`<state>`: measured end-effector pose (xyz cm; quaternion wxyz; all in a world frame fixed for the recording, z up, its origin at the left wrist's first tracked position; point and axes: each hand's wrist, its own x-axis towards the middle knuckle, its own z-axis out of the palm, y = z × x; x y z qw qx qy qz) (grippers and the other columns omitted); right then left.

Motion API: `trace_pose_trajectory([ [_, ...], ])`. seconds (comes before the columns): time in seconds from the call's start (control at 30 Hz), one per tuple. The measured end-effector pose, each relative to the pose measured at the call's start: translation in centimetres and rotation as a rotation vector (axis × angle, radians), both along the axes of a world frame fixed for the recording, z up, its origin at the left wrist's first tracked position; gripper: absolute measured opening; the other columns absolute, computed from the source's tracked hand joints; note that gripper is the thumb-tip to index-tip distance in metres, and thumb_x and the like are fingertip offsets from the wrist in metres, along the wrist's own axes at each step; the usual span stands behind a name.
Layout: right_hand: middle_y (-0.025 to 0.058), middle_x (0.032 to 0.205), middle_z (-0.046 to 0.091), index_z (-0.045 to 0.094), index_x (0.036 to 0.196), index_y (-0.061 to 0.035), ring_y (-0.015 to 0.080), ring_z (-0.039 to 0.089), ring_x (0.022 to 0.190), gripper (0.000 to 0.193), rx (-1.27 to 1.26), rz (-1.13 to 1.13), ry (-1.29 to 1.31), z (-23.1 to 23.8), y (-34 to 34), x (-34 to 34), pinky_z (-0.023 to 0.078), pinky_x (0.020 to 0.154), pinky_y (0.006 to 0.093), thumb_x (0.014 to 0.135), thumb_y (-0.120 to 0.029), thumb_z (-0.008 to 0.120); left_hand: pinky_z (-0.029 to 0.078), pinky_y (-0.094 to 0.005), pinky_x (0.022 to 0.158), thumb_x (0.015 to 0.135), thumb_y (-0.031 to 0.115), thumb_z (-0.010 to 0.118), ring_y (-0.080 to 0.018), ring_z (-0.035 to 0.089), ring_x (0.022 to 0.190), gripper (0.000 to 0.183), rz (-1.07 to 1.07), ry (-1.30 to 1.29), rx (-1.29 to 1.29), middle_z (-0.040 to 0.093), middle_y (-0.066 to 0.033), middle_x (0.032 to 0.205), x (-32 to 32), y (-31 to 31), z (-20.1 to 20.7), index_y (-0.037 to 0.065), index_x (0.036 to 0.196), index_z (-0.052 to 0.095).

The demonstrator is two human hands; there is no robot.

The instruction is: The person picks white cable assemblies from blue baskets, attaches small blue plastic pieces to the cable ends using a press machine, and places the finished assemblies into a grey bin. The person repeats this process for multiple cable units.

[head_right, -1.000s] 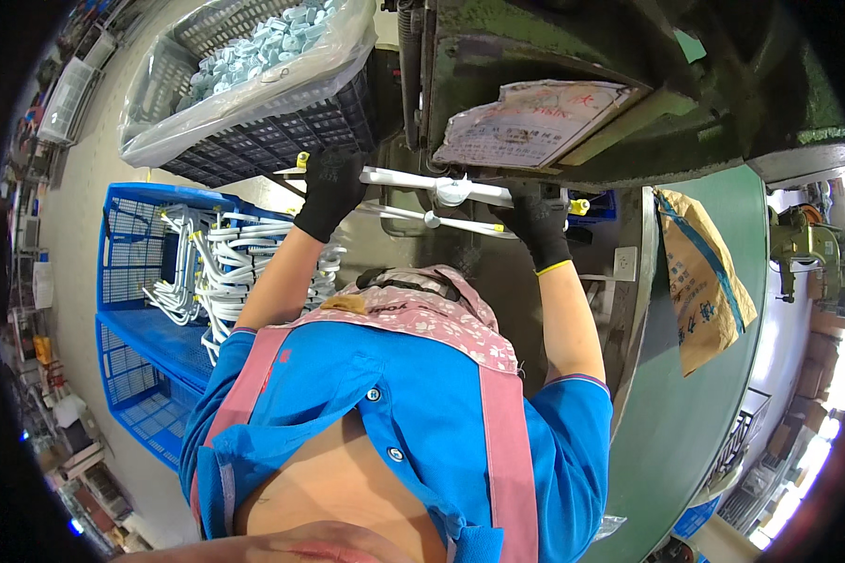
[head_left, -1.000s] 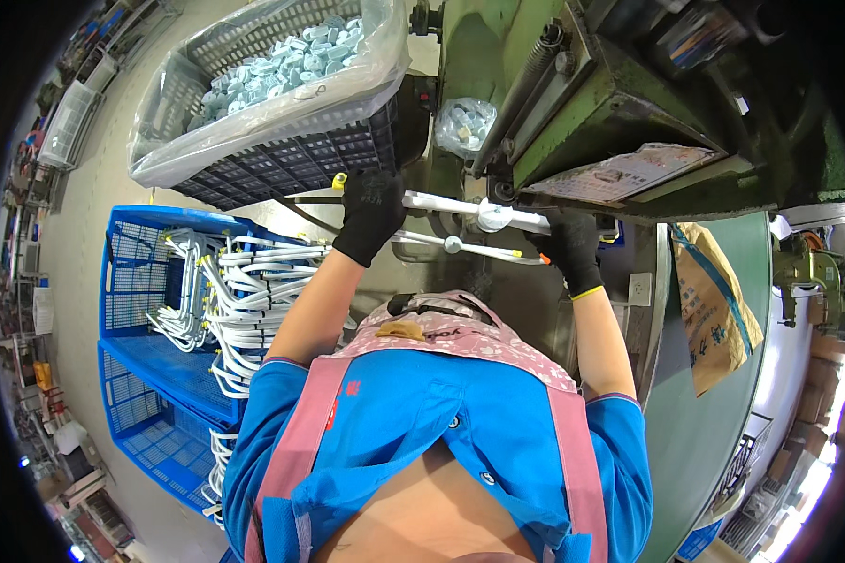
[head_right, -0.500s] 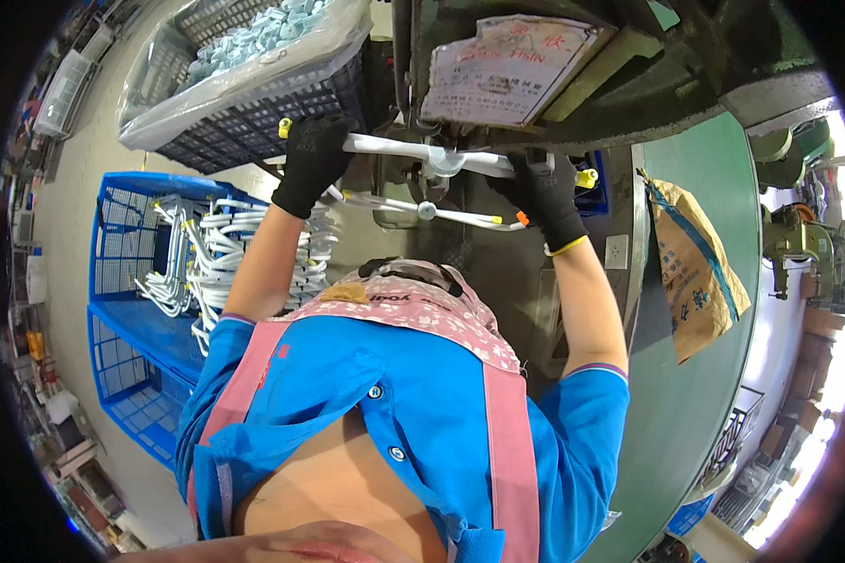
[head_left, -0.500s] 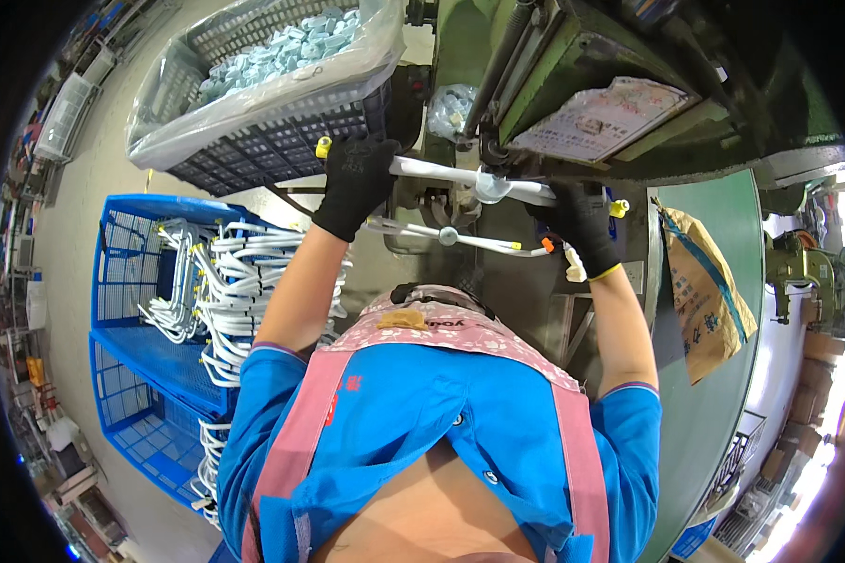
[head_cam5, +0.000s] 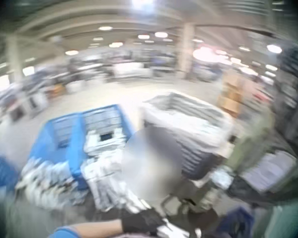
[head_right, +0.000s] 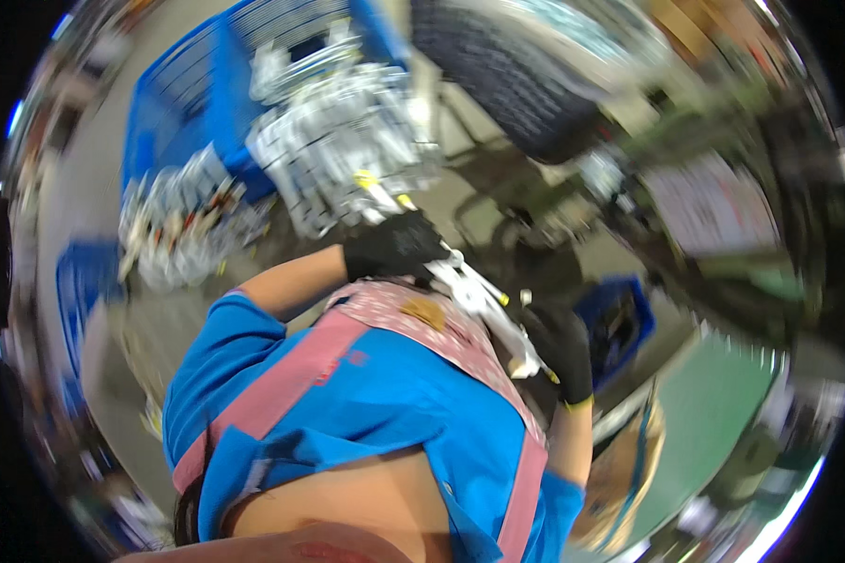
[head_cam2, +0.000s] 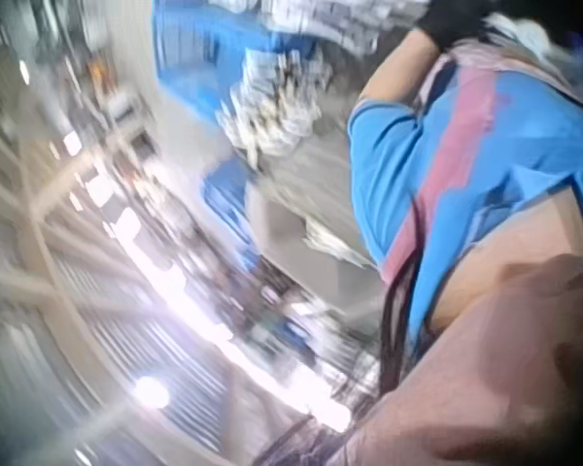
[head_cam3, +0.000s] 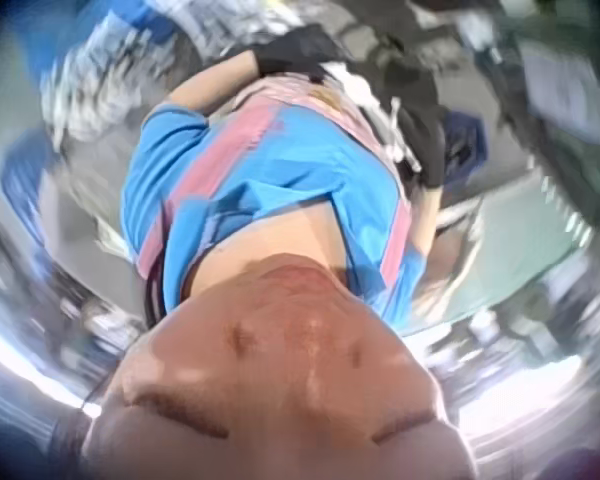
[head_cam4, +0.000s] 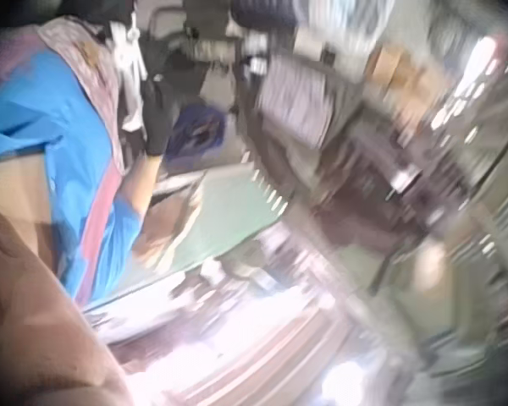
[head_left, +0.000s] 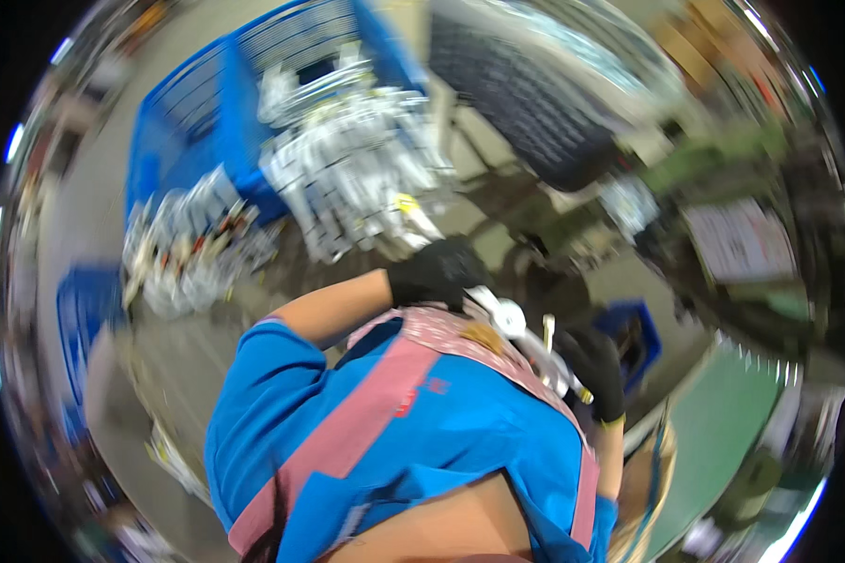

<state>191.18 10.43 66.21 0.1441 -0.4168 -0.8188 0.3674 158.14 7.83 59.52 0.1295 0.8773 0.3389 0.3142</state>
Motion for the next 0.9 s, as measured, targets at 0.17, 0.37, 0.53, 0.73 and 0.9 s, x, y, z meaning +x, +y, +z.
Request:
trace_pose_trajectory([
  [0.17, 0.0014, 0.075, 0.062, 0.062, 0.098, -0.0034, 0.0086, 0.054, 0.066, 0.018, -0.573, -0.362, 0.230, -11.6, -0.6, 4.7, 0.044, 0.061, 0.0254, 0.095, -0.018, 0.052, 0.041, -0.0375, 0.068, 0.068, 0.027, 0.062, -0.0249, 0.057, 0.075, 0.017, 0.178, 0.230, 0.139, 0.056, -0.0054, 0.074, 3.0, -10.3, -0.1, 0.012, 0.076, 0.058],
  [0.37, 0.0004, 0.076, 0.060, 0.061, 0.101, -0.0053, 0.0078, 0.052, 0.065, 0.022, -0.764, -0.429, 0.096, -21.3, -2.0, 1.7, 0.042, 0.059, 0.0244, 0.096, -0.024, 0.050, 0.038, -0.0376, 0.058, 0.058, 0.027, 0.062, -0.0227, 0.052, 0.052, 0.014, 0.570, 0.539, 0.233, 0.054, -0.0022, 0.057, 7.1, -18.2, -0.3, 0.017, 0.052, 0.054],
  [0.53, -0.0005, 0.077, 0.059, 0.060, 0.104, -0.0069, 0.0071, 0.050, 0.064, 0.026, -0.782, -0.351, 0.100, -21.6, -4.7, -4.5, 0.041, 0.058, 0.0235, 0.096, -0.030, 0.049, 0.039, -0.0361, 0.057, 0.063, 0.024, 0.062, -0.0232, 0.057, 0.059, 0.012, 0.783, 0.677, 0.298, 0.058, -0.0046, 0.061, 6.6, -24.2, 1.0, 0.014, 0.056, 0.057],
  [0.73, -0.0015, 0.078, 0.057, 0.059, 0.107, -0.0088, 0.0063, 0.047, 0.063, 0.031, -0.734, -0.277, 0.173, -19.4, -9.6, -12.7, 0.039, 0.056, 0.0225, 0.096, -0.036, 0.047, 0.041, -0.0342, 0.064, 0.070, 0.022, 0.059, -0.0211, 0.054, 0.064, 0.011, 0.975, 0.674, 0.161, 0.052, -0.0020, 0.064, 2.4, -32.5, 4.8, 0.016, 0.064, 0.052],
  [0.9, -0.0024, 0.078, 0.056, 0.058, 0.109, -0.0104, 0.0056, 0.045, 0.062, 0.035, -0.700, -0.103, 0.313, -13.2, -15.4, -24.0, 0.038, 0.055, 0.0216, 0.097, -0.041, 0.046, 0.042, -0.0323, 0.073, 0.070, 0.025, 0.057, -0.0190, 0.050, 0.072, 0.017, 1.250, 0.653, 0.102, 0.045, -0.0025, 0.069, -3.8, -42.4, 7.1, 0.015, 0.068, 0.043],
])
